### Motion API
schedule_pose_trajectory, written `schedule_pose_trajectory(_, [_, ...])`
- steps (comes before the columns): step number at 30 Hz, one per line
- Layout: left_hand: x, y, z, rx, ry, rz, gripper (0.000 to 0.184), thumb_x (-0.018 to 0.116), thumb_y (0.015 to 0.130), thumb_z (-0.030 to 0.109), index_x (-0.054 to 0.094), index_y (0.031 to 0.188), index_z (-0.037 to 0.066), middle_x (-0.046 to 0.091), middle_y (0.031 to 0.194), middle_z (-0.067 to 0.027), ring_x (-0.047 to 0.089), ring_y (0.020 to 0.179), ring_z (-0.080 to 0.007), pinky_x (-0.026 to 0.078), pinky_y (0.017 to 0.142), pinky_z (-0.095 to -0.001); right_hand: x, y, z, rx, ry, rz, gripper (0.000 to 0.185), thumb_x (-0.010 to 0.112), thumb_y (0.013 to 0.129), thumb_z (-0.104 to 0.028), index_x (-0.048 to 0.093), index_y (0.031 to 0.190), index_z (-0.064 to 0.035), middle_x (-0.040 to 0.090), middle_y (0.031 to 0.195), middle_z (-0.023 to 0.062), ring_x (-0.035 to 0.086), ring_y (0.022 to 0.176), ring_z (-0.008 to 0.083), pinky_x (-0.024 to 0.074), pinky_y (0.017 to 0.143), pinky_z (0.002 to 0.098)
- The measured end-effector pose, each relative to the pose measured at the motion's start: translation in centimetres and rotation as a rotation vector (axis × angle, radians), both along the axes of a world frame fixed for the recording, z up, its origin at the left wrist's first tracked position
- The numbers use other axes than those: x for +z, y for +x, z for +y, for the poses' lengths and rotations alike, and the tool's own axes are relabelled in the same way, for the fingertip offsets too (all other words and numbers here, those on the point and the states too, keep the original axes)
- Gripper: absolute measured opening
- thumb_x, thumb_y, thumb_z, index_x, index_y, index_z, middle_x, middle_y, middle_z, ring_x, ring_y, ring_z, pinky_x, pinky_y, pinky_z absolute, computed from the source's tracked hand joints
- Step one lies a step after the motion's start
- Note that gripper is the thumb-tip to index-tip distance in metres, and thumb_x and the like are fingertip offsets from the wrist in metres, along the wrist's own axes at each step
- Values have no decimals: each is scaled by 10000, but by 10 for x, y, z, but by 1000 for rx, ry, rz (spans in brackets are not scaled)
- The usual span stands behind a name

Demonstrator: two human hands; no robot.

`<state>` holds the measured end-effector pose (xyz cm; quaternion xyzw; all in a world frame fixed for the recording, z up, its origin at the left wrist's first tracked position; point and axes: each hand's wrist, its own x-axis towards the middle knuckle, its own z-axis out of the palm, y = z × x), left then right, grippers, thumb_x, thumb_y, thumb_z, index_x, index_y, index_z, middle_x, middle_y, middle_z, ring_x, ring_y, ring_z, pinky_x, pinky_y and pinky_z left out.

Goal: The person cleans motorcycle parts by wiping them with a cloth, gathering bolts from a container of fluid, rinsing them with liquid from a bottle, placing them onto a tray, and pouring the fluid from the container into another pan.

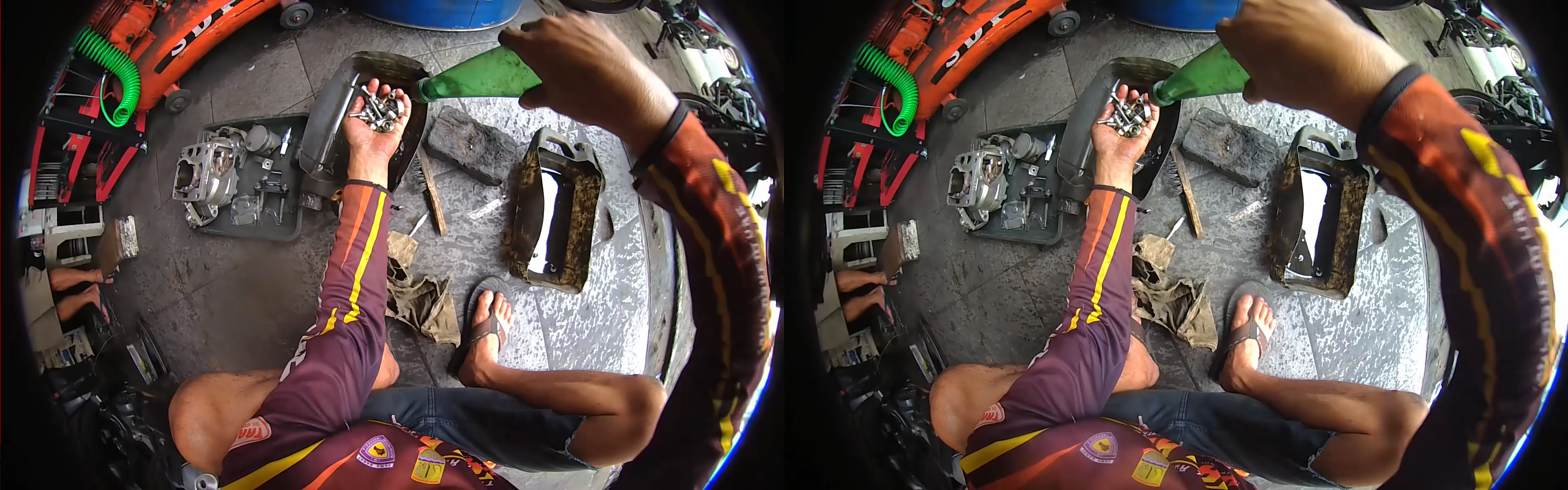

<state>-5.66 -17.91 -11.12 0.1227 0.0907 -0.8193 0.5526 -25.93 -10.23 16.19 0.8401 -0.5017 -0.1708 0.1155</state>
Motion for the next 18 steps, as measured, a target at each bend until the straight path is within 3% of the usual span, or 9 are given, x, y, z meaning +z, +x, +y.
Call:
schedule_pose_trajectory(2, [1, 4, -1, -1, -38, -77, 405, 317, 949, 271, 640, 1071, 59, 643, 1012, -114, 573, 989, -291, 383, 950, -509, -31, -21, 2, -47, 11, -261, 559, 786, 677, -207, 518, 1144, -54, 637, 963, 153, 631, 901, 325, 502, 775, 428])
schedule_pose_trajectory(3, [9, 4, -2, 23, 13, -76, 377, 376, 904, 287, 637, 1001, 32, 630, 912, -135, 574, 916, -340, 464, 846, -497, -54, -35, 1, -49, 19, -412, 513, 782, 689, -245, 538, 1106, -70, 655, 926, 151, 633, 900, 337, 508, 781, 428])
schedule_pose_trajectory(6, [22, 10, -2, 27, 16, -68, 378, 365, 924, 281, 641, 990, 31, 626, 902, -137, 577, 914, -338, 474, 848, -498, -111, -57, 4, -146, 169, -809, 558, 779, 688, -272, 511, 1127, -55, 609, 1049, 167, 588, 998, 348, 483, 852, 419])
schedule_pose_trajectory(7, [16, 13, -5, 27, -12, 34, 394, 313, 954, 247, 626, 1064, 34, 630, 985, -149, 565, 979, -328, 434, 906, -508, -127, -59, 8, -142, 128, -940, 600, 785, 684, -279, 505, 1164, -54, 596, 1074, 169, 578, 1019, 345, 474, 871, 413])
schedule_pose_trajectory(8, [18, 15, -5, 22, -41, 64, 389, 323, 953, 240, 618, 1059, 10, 621, 971, -173, 560, 972, -352, 456, 885, -506, -142, -60, 13, -142, 88, -1073, 642, 790, 679, -286, 498, 1201, -52, 582, 1099, 172, 568, 1040, 342, 465, 890, 407])
schedule_pose_trajectory(12, [23, 21, -3, -2, -98, 56, 385, 350, 941, 245, 623, 1075, 8, 621, 972, -181, 556, 982, -361, 446, 911, -507, -190, -59, 10, -321, -202, -1376, 718, 821, 644, -312, 510, 1240, -59, 541, 1184, 173, 522, 1107, 322, 413, 955, 397])
schedule_pose_trajectory(14, [31, 21, 0, 11, -50, 34, 377, 362, 938, 240, 620, 1081, 6, 619, 974, -187, 551, 998, -357, 444, 917, -506, -220, -65, -1, -395, -378, -1363, 699, 824, 639, -303, 523, 1226, -70, 568, 1160, 176, 528, 1096, 326, 419, 937, 405])
schedule_pose_trajectory(15, [40, 19, 4, 21, -17, -38, 365, 364, 946, 267, 593, 1094, 25, 620, 968, -151, 564, 960, -344, 449, 904, -492, -230, -67, -7, -441, -388, -1392, 696, 825, 631, -307, 521, 1214, -78, 594, 1119, 181, 540, 1078, 332, 430, 908, 416])
schedule_pose_trajectory(18, [41, 21, 9, -6, -59, -45, 359, 371, 946, 265, 591, 1105, 30, 624, 978, -161, 561, 978, -348, 449, 902, -496, -252, -66, -21, -603, -424, -1391, 693, 816, 636, -303, 501, 1212, -83, 609, 1090, 192, 559, 1048, 344, 441, 883, 427])
